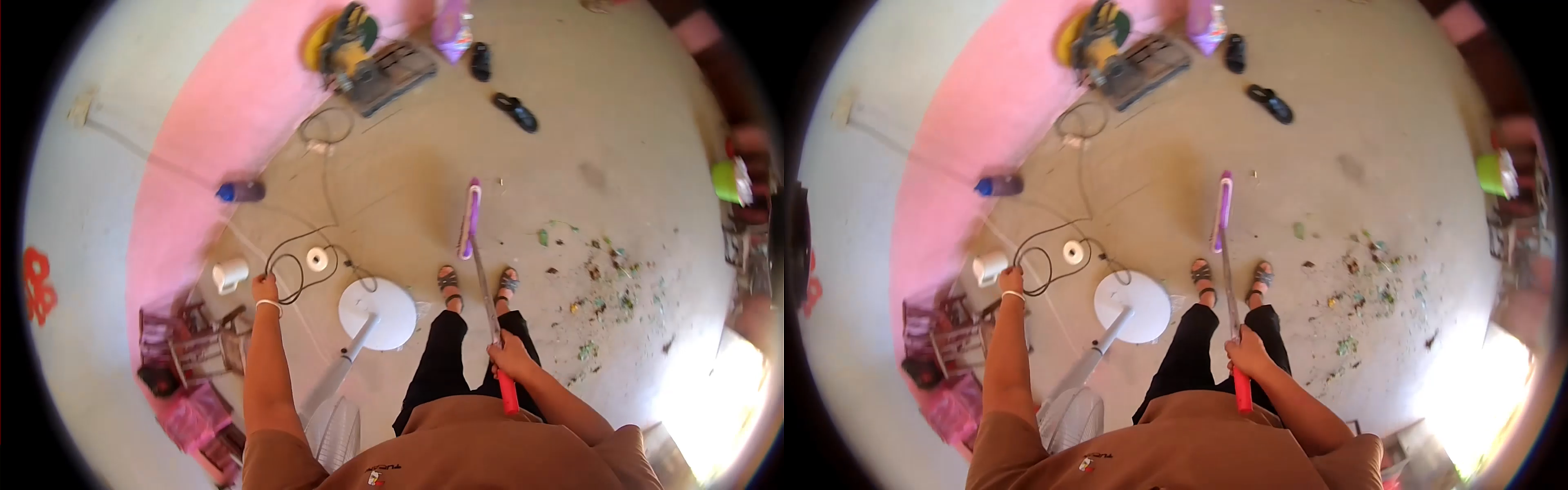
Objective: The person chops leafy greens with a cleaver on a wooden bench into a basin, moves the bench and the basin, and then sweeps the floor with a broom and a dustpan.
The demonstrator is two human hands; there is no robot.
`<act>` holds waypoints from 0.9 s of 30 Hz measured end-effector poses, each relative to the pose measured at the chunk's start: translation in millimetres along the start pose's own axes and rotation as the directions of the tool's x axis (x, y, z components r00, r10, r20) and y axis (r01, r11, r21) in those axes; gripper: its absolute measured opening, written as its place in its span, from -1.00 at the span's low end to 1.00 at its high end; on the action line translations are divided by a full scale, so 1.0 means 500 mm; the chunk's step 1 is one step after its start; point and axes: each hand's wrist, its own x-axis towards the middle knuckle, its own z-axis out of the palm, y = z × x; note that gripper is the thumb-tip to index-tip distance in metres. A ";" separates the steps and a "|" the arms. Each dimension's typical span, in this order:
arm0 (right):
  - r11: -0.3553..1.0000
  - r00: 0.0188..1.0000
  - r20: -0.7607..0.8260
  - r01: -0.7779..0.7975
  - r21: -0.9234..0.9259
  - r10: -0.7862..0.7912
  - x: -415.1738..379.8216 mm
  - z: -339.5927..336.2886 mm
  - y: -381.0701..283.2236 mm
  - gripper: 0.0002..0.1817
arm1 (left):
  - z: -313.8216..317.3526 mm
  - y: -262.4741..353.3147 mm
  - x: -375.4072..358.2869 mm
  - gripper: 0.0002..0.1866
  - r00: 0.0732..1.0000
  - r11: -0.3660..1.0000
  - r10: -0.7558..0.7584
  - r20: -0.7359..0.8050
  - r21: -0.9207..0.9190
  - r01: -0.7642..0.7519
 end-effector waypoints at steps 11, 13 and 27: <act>0.964 0.933 0.257 0.218 0.151 -0.251 0.319 -0.087 0.136 -0.79 | 0.181 0.417 -0.482 -0.73 0.409 0.630 0.445 0.797 0.046 -0.775; 0.939 0.925 0.199 0.339 -0.053 -0.322 0.334 -0.143 0.204 -0.77 | 0.187 0.430 -0.554 -0.73 0.348 0.651 0.388 0.853 0.013 -0.759; 0.836 0.903 -0.427 0.199 0.511 0.046 -0.143 -0.501 0.417 -0.67 | 0.277 0.398 -0.673 -0.72 0.312 0.682 0.003 0.950 0.226 -0.696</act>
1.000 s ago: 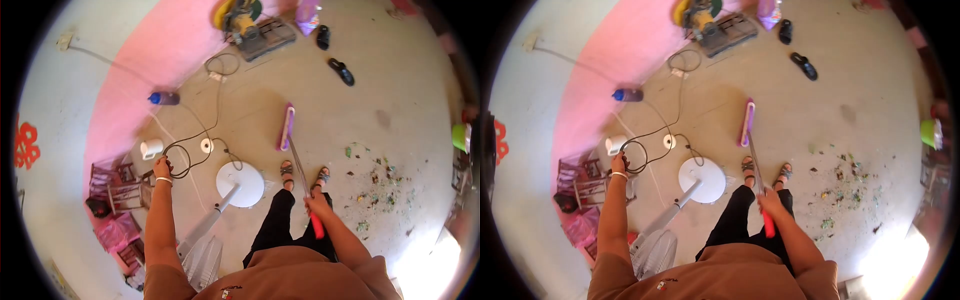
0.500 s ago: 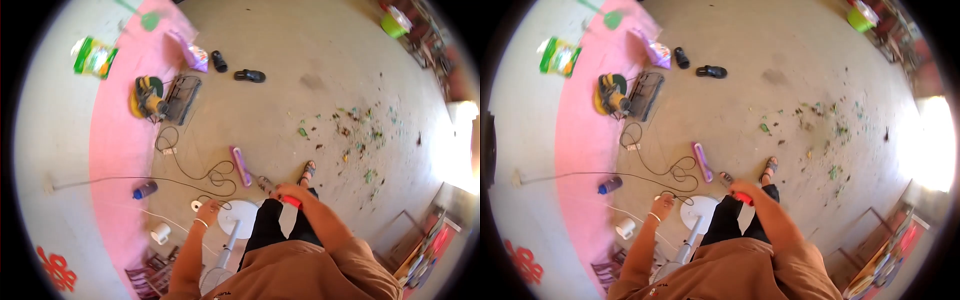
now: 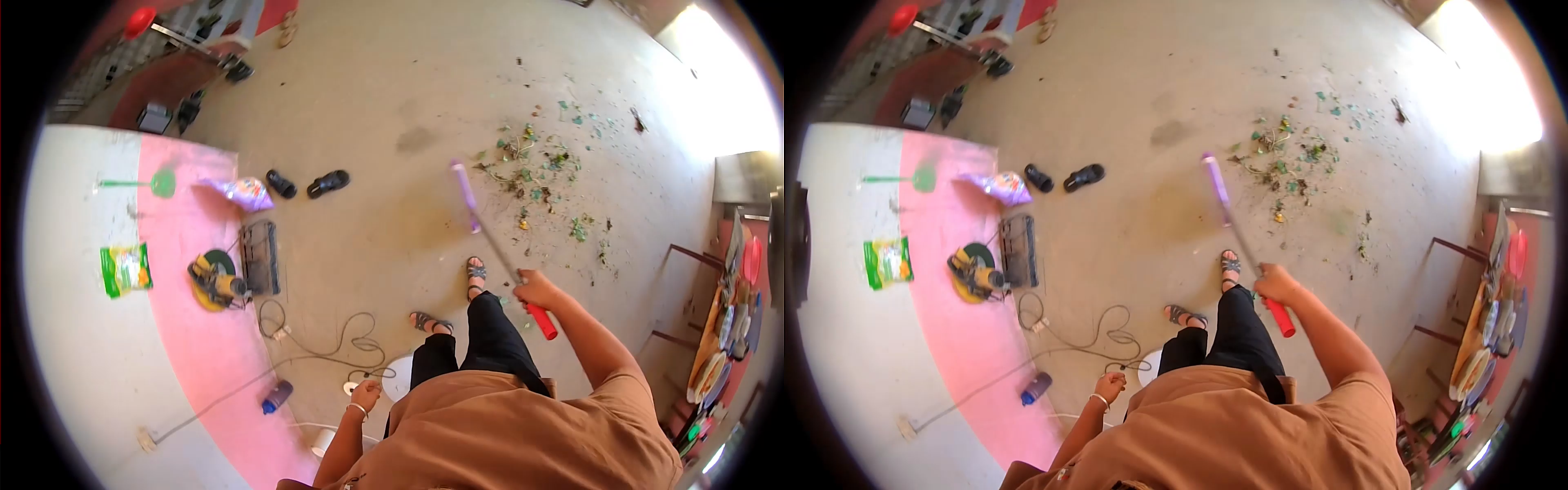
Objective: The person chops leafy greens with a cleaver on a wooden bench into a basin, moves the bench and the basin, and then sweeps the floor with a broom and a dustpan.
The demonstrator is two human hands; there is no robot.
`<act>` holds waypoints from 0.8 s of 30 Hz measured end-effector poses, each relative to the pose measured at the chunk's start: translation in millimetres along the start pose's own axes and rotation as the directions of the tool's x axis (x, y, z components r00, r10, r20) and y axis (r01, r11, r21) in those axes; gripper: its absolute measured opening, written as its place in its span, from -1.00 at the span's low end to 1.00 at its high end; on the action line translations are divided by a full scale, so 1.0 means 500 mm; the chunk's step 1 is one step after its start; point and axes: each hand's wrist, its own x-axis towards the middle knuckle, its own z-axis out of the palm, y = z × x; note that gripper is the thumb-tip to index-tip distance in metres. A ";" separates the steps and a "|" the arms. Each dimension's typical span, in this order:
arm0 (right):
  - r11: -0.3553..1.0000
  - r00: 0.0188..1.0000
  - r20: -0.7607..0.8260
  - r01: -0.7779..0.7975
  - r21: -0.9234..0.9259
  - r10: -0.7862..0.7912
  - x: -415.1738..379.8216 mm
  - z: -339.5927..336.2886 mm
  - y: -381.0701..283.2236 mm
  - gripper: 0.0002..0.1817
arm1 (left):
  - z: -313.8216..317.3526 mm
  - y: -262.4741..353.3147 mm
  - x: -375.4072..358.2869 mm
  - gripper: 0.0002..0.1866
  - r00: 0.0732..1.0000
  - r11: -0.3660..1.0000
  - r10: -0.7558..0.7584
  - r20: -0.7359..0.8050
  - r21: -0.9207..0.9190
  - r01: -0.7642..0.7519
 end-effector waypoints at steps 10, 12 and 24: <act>0.994 0.821 0.565 0.026 0.107 -0.083 0.362 0.323 -0.064 -0.70 | -0.009 0.396 -0.032 -0.74 0.961 0.967 0.222 -0.168 -0.090 -0.239; 0.973 0.811 0.576 0.201 -0.118 -0.097 0.444 0.382 -0.058 -0.79 | 0.007 0.462 -0.079 -0.76 0.927 0.940 0.331 -0.174 -0.029 -0.341; 0.840 0.994 0.056 -0.114 0.531 0.099 0.293 -0.322 0.113 -0.82 | 0.002 0.293 -0.005 -0.70 0.998 0.903 -0.004 0.067 0.429 -0.025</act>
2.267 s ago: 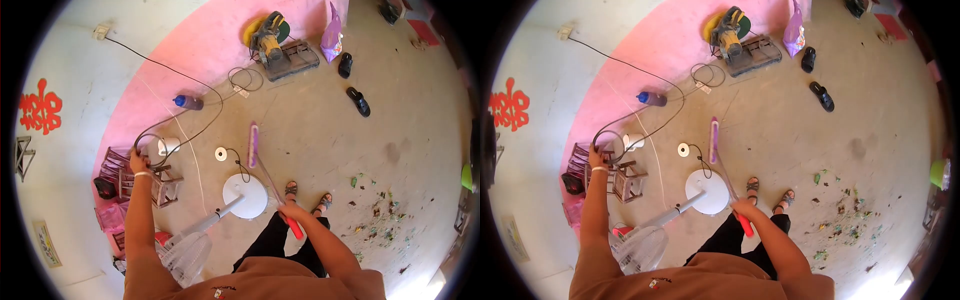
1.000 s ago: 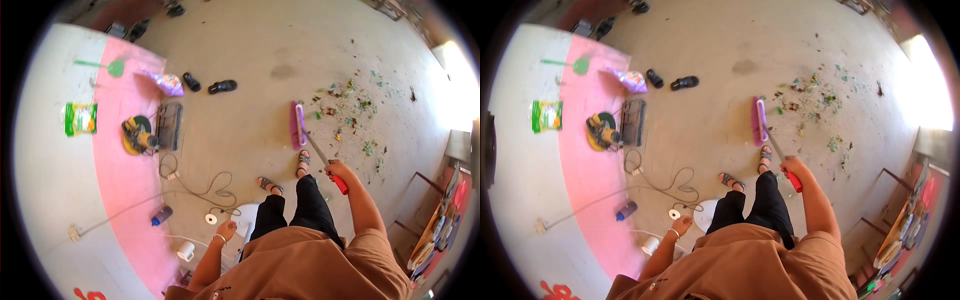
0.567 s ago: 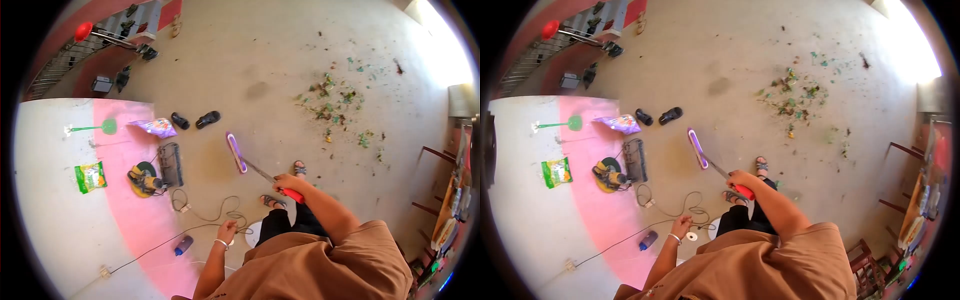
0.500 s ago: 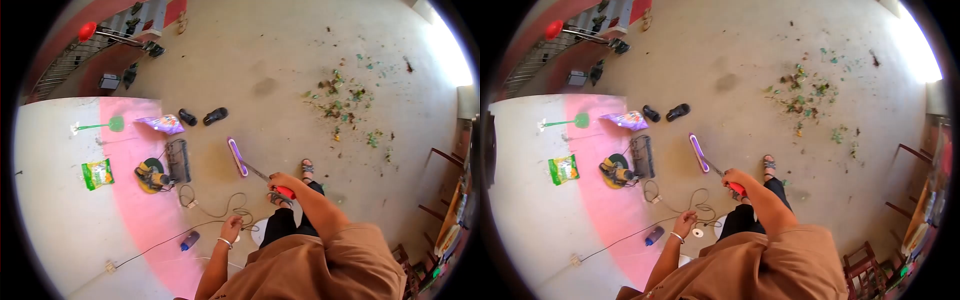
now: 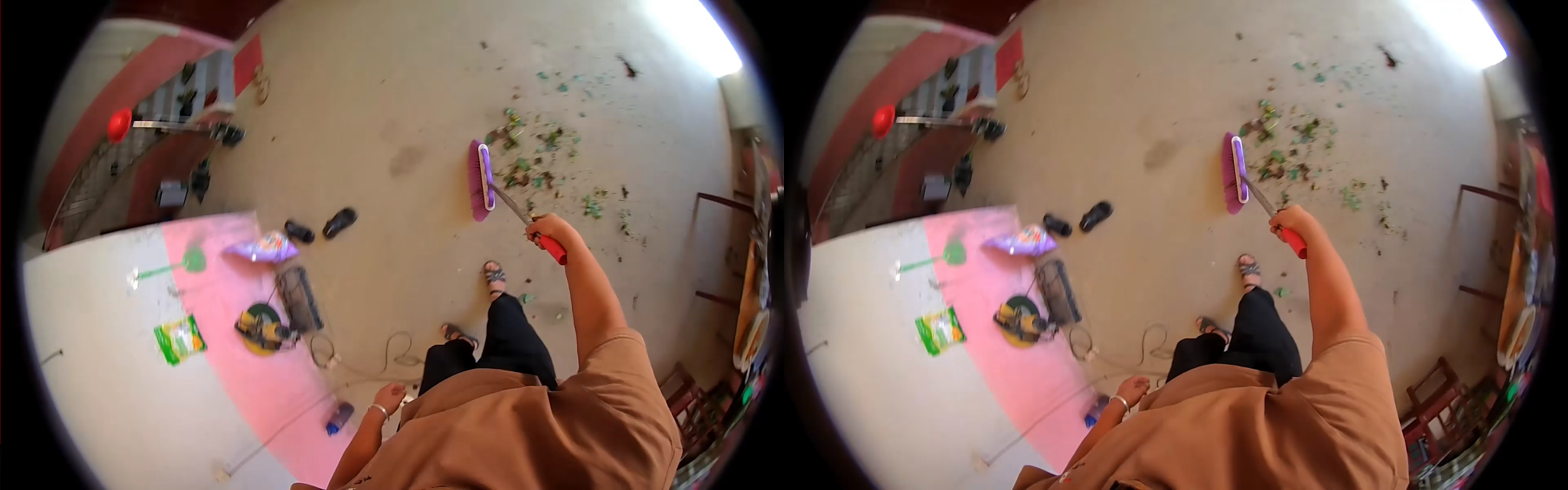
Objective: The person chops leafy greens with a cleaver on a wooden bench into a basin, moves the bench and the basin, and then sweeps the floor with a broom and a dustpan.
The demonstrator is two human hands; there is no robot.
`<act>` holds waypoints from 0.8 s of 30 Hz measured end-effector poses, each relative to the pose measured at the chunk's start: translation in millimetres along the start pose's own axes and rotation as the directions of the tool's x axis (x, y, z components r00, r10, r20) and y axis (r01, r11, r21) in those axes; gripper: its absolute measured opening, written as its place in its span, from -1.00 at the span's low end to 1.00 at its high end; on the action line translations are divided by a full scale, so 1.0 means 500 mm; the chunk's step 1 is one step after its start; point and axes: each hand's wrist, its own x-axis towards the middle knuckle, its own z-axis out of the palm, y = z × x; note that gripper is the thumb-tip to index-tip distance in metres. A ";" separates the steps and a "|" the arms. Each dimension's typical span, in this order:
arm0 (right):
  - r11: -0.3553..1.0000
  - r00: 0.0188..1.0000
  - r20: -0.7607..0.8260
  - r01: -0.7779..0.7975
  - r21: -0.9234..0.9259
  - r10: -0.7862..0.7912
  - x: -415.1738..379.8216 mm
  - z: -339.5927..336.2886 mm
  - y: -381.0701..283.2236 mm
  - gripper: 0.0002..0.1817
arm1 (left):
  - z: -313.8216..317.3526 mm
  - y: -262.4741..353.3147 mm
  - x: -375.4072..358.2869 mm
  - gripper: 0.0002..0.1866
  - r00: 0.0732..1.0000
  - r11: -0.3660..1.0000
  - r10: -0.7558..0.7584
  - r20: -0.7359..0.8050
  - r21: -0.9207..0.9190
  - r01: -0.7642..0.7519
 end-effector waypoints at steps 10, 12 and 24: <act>0.988 0.969 -0.213 -0.139 -0.068 0.122 -0.398 0.070 0.444 -0.67 | -0.183 0.291 0.171 -0.76 0.972 0.972 0.223 -0.073 -0.054 -0.227; 0.985 0.931 -0.364 -0.044 -0.165 -0.019 -0.500 0.114 0.543 -0.64 | -0.210 0.362 0.221 -0.75 0.957 0.954 0.290 -0.028 0.089 -0.287; 0.775 0.816 -0.387 -0.114 0.622 0.430 -0.335 0.523 0.718 -0.82 | -0.390 0.861 0.326 -0.74 0.782 0.659 0.485 0.391 0.424 -0.621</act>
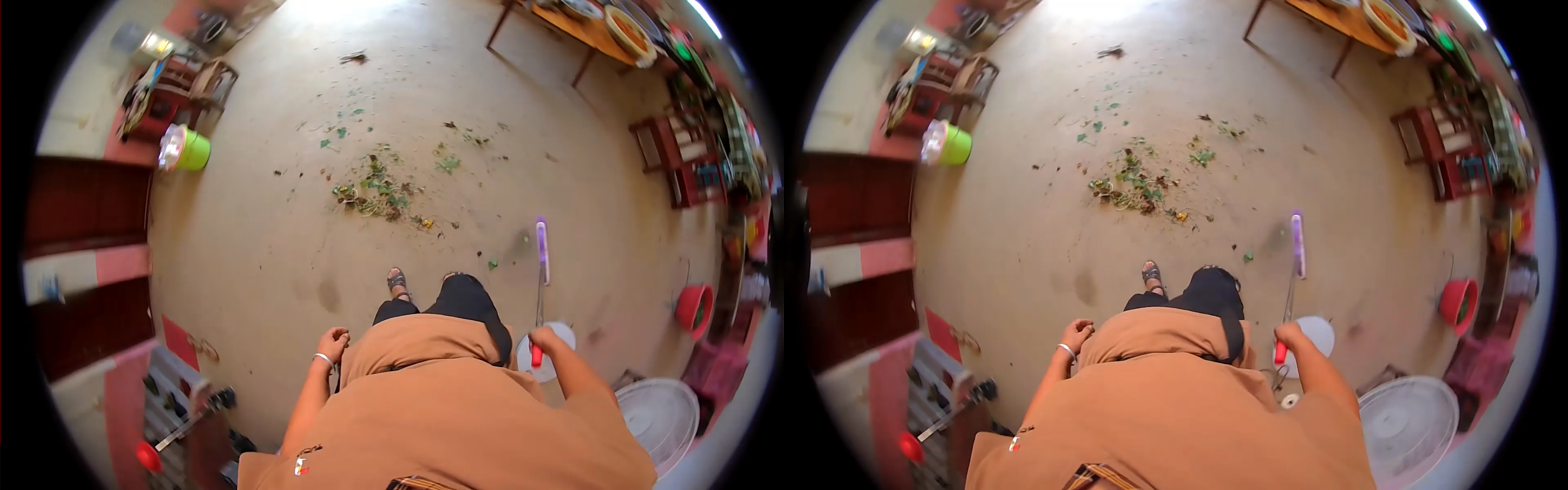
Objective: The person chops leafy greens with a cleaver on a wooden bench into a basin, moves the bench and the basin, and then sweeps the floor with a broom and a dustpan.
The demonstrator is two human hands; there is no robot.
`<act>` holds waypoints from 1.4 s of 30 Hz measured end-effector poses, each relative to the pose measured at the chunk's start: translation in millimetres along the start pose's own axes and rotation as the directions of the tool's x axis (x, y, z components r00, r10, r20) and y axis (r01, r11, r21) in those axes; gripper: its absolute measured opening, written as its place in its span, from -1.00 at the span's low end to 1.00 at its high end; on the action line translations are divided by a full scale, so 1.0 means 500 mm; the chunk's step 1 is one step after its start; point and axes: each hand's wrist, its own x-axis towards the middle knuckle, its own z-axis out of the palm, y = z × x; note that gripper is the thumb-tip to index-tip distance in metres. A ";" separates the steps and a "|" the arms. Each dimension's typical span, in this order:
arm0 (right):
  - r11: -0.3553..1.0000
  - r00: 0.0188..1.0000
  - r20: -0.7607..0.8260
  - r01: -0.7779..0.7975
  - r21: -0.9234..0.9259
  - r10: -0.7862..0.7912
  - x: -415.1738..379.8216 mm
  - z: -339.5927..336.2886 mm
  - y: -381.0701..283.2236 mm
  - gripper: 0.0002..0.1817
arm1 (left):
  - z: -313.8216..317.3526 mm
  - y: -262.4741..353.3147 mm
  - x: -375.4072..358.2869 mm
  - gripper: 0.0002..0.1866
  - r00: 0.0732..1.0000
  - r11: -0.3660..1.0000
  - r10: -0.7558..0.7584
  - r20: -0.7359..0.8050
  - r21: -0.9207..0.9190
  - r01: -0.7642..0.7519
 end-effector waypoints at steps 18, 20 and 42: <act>0.584 0.940 0.173 0.032 0.811 -0.292 -0.105 0.323 -0.411 -0.78 | -0.300 0.072 0.128 -0.67 0.985 0.815 -0.049 0.165 0.577 -0.056; 0.575 0.958 0.029 0.148 0.805 -0.286 -0.106 0.373 -0.360 -0.74 | -0.307 0.075 0.168 -0.67 0.970 0.801 0.014 0.244 0.578 -0.157; 0.712 0.960 0.050 0.168 0.682 -0.274 -0.030 0.312 -0.382 -0.86 | -0.308 0.086 0.201 -0.65 0.949 0.632 0.004 0.314 0.735 -0.246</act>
